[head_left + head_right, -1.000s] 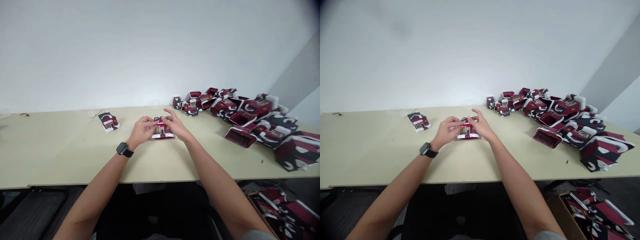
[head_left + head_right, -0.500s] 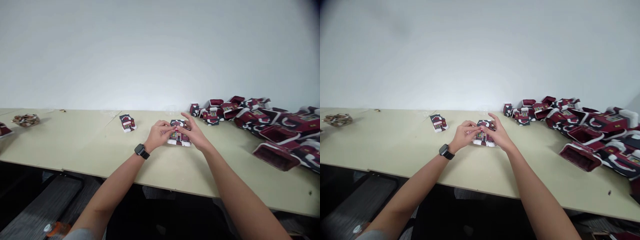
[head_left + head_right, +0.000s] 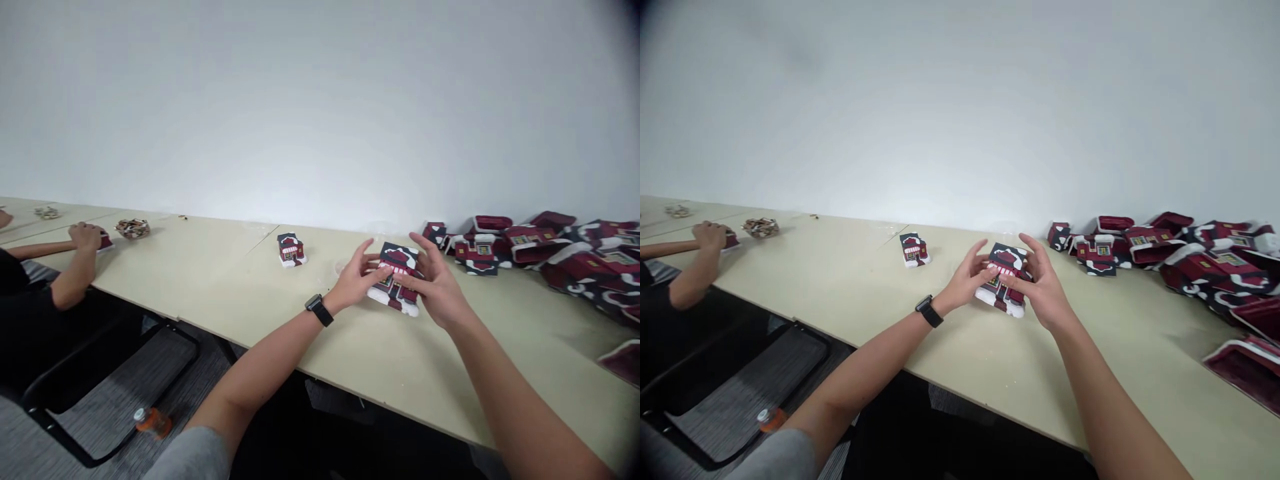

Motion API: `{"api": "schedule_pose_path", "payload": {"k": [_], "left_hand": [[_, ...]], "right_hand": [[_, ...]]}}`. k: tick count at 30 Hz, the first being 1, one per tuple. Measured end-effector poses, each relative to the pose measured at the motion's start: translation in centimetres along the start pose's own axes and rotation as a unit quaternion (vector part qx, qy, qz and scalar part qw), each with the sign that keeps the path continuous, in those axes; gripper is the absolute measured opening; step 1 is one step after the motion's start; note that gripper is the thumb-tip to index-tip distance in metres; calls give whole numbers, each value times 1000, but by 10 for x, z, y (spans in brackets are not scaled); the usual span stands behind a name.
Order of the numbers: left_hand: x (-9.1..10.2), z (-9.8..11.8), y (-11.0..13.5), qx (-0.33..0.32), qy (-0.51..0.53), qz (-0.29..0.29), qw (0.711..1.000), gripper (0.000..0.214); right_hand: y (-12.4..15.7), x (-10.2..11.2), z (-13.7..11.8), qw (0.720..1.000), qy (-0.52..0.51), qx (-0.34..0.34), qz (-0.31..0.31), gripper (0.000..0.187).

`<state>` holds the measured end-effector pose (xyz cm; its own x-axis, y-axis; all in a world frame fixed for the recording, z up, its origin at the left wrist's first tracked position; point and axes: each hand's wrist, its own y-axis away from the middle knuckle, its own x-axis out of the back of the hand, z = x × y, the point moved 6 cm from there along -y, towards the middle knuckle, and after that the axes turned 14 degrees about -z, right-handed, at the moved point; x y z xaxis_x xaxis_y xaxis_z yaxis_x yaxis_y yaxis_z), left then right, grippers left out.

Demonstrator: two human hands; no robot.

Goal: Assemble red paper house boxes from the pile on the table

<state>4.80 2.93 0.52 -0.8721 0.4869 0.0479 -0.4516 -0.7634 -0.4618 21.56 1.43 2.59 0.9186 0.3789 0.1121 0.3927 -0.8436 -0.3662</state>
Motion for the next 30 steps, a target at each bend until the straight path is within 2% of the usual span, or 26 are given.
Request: {"api": "schedule_pose_path", "payload": {"k": [2,4,9,13,16,22,30], "left_hand": [[-2,-4,-1,24,19,-24,999,85],[-1,-4,-2,25,17,-17,999,78],[3,3,0,-8,6,42,999,79],[4,5,1,-13,0,52,999,79],[5,4,1,-6,-9,44,999,78],[8,1,2,-7,-65,34,997,76],[10,19,9,-13,-188,1,982,76]], "right_hand": [[1,-3,0,1000,-5,0,-3,104],[1,-5,1,1000,-12,-8,-4,102],[1,-8,7,998,-26,-53,11,92],[1,-10,12,994,-4,-108,0,80],[1,-12,10,995,7,-96,-10,72],[2,-13,6,995,11,-97,-17,71],[1,-17,10,997,-17,-76,-26,74]]}}
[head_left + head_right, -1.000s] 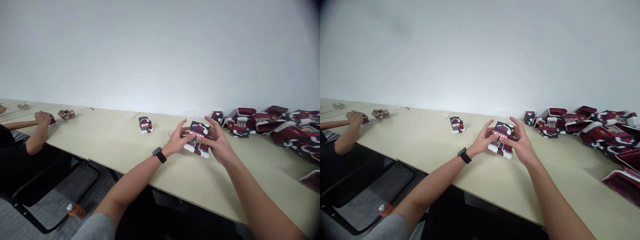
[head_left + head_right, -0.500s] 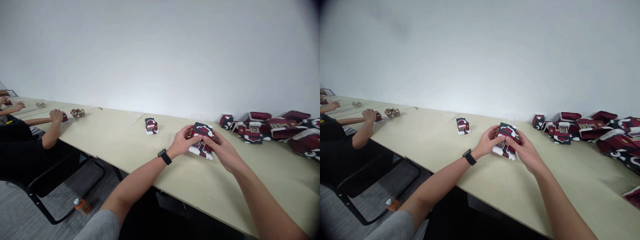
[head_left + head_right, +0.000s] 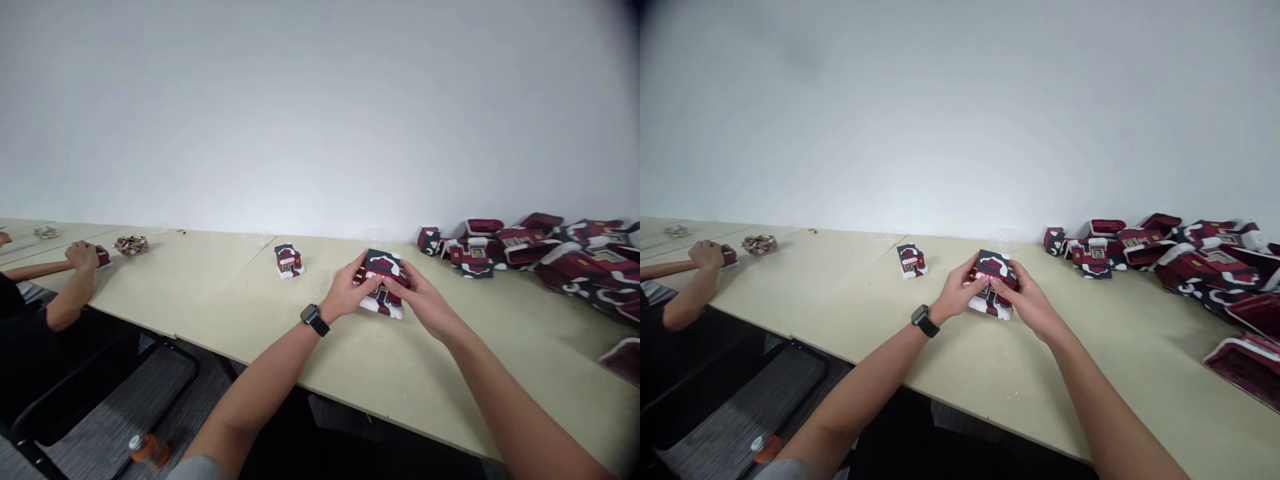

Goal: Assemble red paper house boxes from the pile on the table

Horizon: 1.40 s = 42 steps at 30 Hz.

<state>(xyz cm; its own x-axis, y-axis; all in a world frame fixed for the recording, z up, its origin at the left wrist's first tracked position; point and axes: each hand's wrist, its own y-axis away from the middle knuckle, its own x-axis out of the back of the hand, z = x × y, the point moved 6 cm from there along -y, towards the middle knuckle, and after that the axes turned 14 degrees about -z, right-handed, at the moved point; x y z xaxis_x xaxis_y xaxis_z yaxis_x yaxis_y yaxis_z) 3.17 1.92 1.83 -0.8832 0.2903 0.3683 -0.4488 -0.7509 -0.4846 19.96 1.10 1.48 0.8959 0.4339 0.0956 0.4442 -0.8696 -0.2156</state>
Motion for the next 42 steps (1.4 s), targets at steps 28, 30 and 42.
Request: {"api": "schedule_pose_path", "payload": {"k": [28,30,42], "left_hand": [[2,4,-2,17,5,13,1000,68],[1,4,-3,19,1,12,1000,65],[1,5,-2,22,-10,11,1000,61]], "right_hand": [[0,-2,4,999,-32,8,15,74],[-1,-1,4,999,-36,11,18,75],[-1,-1,1,1000,12,3,21,72]]}}
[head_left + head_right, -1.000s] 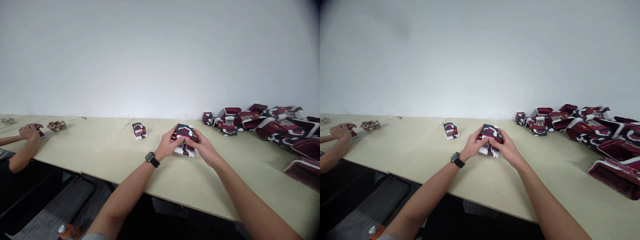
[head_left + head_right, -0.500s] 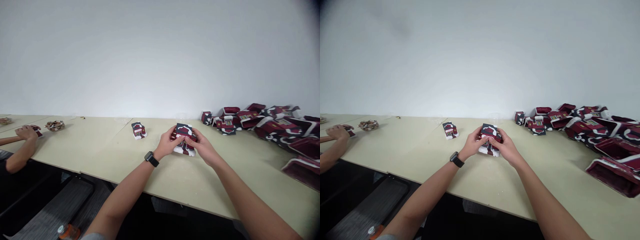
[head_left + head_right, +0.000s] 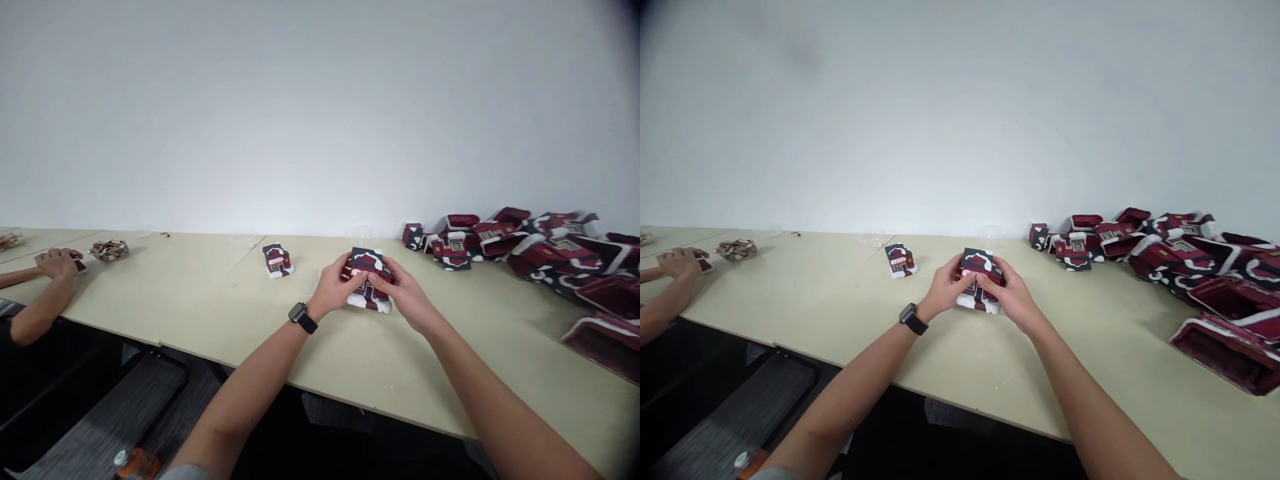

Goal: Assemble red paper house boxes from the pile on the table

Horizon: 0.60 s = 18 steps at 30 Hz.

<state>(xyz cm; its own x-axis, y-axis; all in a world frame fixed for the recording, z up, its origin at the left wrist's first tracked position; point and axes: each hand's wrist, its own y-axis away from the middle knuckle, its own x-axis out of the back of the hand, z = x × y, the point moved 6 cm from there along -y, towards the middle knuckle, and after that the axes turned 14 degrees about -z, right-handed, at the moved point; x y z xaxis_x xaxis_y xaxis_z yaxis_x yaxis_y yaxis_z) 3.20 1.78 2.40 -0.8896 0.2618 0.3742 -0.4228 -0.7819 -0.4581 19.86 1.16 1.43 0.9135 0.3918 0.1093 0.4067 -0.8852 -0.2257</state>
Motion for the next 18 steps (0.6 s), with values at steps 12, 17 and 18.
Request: {"api": "schedule_pose_path", "payload": {"k": [12,17,18], "left_hand": [[0,-1,-1,1,0,-1,1000,51],[0,-1,-1,0,11,-4,1000,50],[0,-1,-1,-1,12,-5,1000,50]], "right_hand": [[3,-4,-7,1000,-19,21,-10,64],[3,-4,-7,999,-10,28,-14,60],[3,-4,-7,999,-11,27,-13,61]]}}
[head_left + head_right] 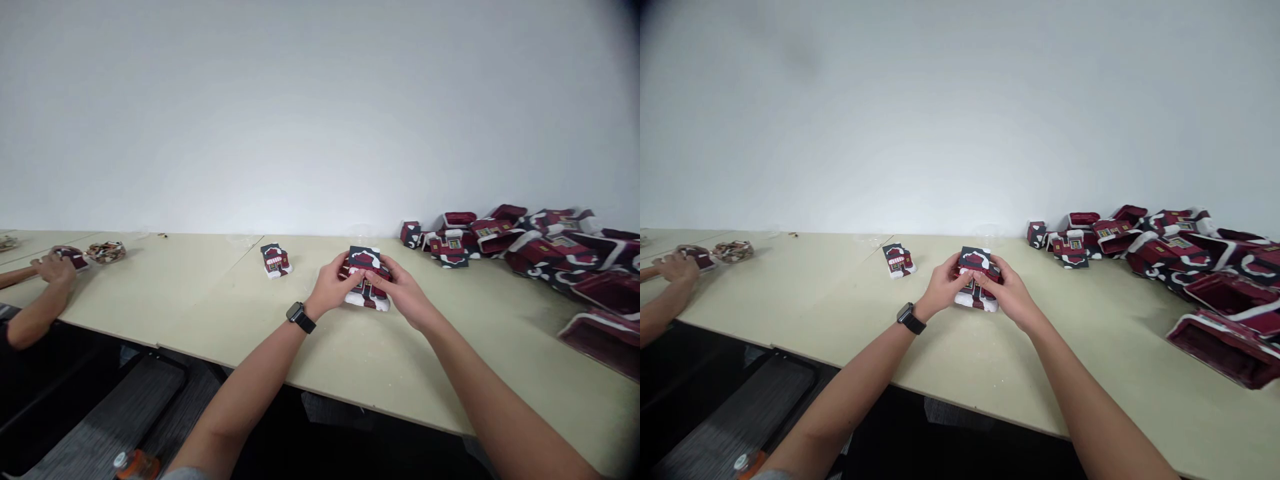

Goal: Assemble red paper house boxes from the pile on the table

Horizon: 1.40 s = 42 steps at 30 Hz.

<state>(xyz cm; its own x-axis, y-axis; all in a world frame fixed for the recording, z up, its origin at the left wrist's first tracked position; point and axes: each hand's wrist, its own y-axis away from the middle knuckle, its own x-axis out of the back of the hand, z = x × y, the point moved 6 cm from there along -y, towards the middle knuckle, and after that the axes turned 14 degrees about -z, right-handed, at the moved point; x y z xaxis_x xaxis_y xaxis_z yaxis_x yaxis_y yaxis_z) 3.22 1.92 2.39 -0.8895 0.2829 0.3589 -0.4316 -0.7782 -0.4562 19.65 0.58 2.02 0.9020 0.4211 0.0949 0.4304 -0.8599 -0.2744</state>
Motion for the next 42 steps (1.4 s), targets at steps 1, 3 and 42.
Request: {"api": "schedule_pose_path", "payload": {"k": [1,3,42], "left_hand": [[0,0,0,0,1,0,1000,49],[0,-1,0,3,-1,1,1000,49],[220,38,201,161,-231,422,862,76]], "right_hand": [[0,0,0,1000,-1,0,1,61],[1,0,-1,1000,1,0,0,61],[7,-17,-17,991,-76,80,-77,47]]}}
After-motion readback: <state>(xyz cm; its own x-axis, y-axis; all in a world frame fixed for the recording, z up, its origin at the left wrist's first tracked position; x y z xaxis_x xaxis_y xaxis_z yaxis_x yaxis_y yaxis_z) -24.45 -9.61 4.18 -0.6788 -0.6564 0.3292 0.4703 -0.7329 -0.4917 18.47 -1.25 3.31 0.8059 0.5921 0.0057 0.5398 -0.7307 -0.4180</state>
